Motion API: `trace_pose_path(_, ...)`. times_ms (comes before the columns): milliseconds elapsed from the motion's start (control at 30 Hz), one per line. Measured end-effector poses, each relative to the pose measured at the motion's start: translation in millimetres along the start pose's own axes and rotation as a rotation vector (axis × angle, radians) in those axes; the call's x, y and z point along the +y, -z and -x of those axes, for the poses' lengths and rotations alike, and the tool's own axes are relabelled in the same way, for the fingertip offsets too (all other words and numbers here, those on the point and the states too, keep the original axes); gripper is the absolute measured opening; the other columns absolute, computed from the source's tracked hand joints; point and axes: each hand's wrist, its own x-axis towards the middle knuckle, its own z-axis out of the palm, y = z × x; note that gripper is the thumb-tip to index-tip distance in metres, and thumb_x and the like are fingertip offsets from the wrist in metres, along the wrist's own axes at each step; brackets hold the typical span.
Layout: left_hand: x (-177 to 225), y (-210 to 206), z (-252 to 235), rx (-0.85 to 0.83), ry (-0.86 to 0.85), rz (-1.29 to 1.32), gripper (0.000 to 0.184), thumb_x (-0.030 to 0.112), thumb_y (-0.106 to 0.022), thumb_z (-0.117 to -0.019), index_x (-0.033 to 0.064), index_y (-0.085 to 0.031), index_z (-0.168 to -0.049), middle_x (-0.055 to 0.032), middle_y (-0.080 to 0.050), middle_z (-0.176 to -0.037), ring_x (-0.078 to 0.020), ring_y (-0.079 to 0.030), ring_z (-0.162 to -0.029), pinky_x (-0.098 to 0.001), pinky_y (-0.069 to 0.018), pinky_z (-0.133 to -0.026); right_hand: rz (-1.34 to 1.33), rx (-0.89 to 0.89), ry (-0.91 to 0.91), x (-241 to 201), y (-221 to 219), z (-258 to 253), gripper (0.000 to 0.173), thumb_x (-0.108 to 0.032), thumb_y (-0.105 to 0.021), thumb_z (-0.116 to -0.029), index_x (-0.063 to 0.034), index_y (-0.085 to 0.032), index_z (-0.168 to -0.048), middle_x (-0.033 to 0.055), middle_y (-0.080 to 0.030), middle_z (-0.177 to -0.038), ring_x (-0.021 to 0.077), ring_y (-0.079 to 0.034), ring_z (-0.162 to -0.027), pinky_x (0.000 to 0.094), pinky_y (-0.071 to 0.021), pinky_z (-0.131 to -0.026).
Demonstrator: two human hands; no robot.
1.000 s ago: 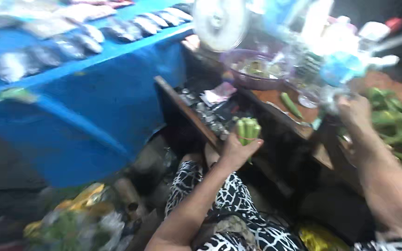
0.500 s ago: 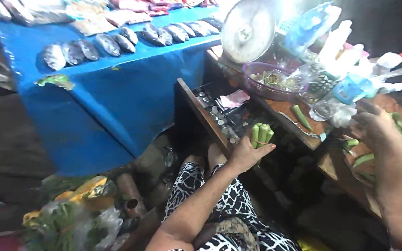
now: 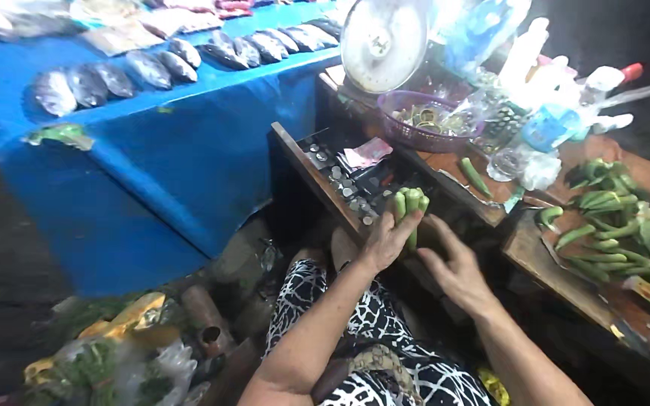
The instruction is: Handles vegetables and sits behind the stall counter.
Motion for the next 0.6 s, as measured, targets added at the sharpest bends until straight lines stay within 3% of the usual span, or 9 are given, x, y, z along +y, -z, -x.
trace_pose_path(67, 0, 1, 2, -0.074, -0.025, -0.025, 0.056, 0.037, -0.053, -0.1045, 0.0038, -0.043, -0.148, -0.0084, -0.064, -0.13, -0.009, -0.062, -0.119, -0.0324, -0.0513, -0.106, -0.072, 0.013, -0.037, 4, -26, -1, 0.078, -0.023, -0.067, -0.0965, 0.0067, -0.027, -0.157, 0.0231, -0.048, -0.152, 0.0179, -0.052, -0.138, 0.0321, -0.0449, -0.115)
trace_pose_path(100, -1, 2, 2, -0.106, -0.034, -0.03, 0.056, 0.037, -0.053, -0.1045, 0.0032, -0.043, -0.148, -0.0087, -0.064, -0.13, -0.0092, -0.062, -0.119, -0.0326, -0.0516, -0.106, -0.099, 0.057, -0.05, 7, -34, -3, 0.081, -0.02, -0.069, -0.0952, 0.0066, -0.025, -0.158, 0.0237, -0.049, -0.151, 0.0177, -0.054, -0.136, 0.0314, -0.0456, -0.114)
trace_pose_path(200, -2, 2, 1, -0.223, -0.019, -0.102, 0.061, 0.04, -0.055, -0.1028, 0.0035, -0.04, -0.15, -0.0102, -0.059, -0.137, -0.01, -0.06, -0.122, -0.0325, -0.0506, -0.106, -0.171, 0.16, -0.055, 10, -38, 1, 0.075, -0.01, -0.067, -0.0937, 0.0094, -0.028, -0.155, 0.0231, -0.055, -0.144, 0.0148, -0.059, -0.13, 0.0283, -0.0487, -0.11)
trace_pose_path(300, -6, 1, -2, -0.34, -0.084, -0.192, 0.072, 0.056, -0.053, -0.1002, 0.0026, -0.045, -0.148, -0.0111, -0.057, -0.141, -0.0114, -0.059, -0.124, -0.033, -0.0503, -0.107, -0.261, 0.218, -0.07, 10, -33, 11, 0.071, -0.005, -0.067, -0.0909, 0.0106, -0.033, -0.152, 0.0221, -0.058, -0.14, 0.0142, -0.061, -0.126, 0.0274, -0.052, -0.107)
trace_pose_path(367, -7, 1, -2, -0.381, -0.123, -0.261, 0.083, 0.071, -0.048, -0.096, 0.0042, -0.051, -0.145, -0.0097, -0.056, -0.143, -0.0126, -0.055, -0.13, -0.0353, -0.0474, -0.111, -0.306, 0.258, -0.087, 7, -29, 18, 0.071, -0.006, -0.069, -0.09, 0.0113, -0.035, -0.15, 0.0213, -0.059, -0.138, 0.0141, -0.062, -0.125, 0.0279, -0.0521, -0.107)
trace_pose_path(433, -10, 0, -1, -0.352, -0.182, -0.341, 0.087, 0.076, -0.043, -0.095, 0.0048, -0.053, -0.144, -0.0103, -0.054, -0.147, -0.0155, -0.052, -0.135, -0.0384, -0.0454, -0.113, -0.332, 0.319, -0.114, 0, -19, 25, 0.072, -0.009, -0.069, -0.0914, 0.0089, -0.035, -0.152, 0.0208, -0.057, -0.142, 0.0152, -0.059, -0.128, 0.0299, -0.0505, -0.109)
trace_pose_path(500, -14, -1, 2, -0.225, -0.287, -0.382, 0.071, 0.063, -0.047, -0.1012, 0.0034, -0.059, -0.138, -0.0126, -0.056, -0.145, -0.0196, -0.053, -0.135, -0.0413, -0.0462, -0.112, -0.326, 0.433, -0.128, -5, 0, 30, 0.07, -0.013, -0.068, -0.093, 0.0038, -0.038, -0.153, 0.0166, -0.059, -0.141, 0.0152, -0.061, -0.126, 0.0324, -0.0521, -0.107)
trace_pose_path(600, -18, 3, 8, -0.005, -0.421, -0.507, 0.042, 0.035, -0.059, -0.1025, 0.0006, -0.066, -0.125, -0.0158, -0.061, -0.138, -0.0222, -0.057, -0.131, -0.0405, -0.0482, -0.11, -0.336, 0.617, -0.152, 1, 46, 31, 0.062, -0.016, -0.064, -0.0951, -0.0061, -0.042, -0.152, 0.0091, -0.065, -0.13, 0.017, -0.067, -0.111, 0.0382, -0.0595, -0.093)
